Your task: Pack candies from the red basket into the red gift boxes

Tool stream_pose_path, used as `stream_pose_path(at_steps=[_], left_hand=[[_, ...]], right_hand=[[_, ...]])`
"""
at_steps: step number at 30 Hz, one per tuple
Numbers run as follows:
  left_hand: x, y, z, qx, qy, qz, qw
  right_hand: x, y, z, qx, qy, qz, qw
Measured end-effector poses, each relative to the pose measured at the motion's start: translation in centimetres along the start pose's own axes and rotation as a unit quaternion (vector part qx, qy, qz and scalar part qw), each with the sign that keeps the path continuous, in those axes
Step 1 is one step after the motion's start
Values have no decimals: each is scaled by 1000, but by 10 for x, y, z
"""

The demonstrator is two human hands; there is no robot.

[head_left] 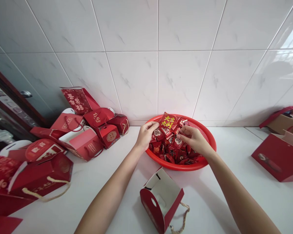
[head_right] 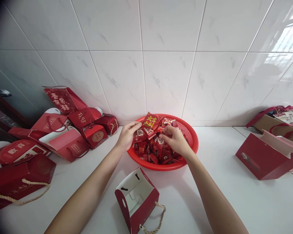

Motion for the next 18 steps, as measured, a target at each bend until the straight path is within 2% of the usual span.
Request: stream_pose_path(at_steps=[4,9,14,18], left_hand=[[0,1,0,6,-2,-6,1000],[1,0,0,10,5,2,1000],[0,0,0,14,6,16,1000],[-1,1,-1,11,10,17,1000]], right_hand=[[1,0,2,-2,-24,5,1000],[4,1,0,-4,-15,100,995],[3,4,1,-27,-27,266,963],[3,13,4,-48,-46,314,947]])
Point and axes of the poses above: each hand's wrist, its own z-axis away from the middle knuckle, its own y-axis out of the back of the hand, x = y × z, the point moved 6 cm from there along -z, towards the middle knuckle, and after that the axes turned 10 degrees about -y, right-handed, at the moved point
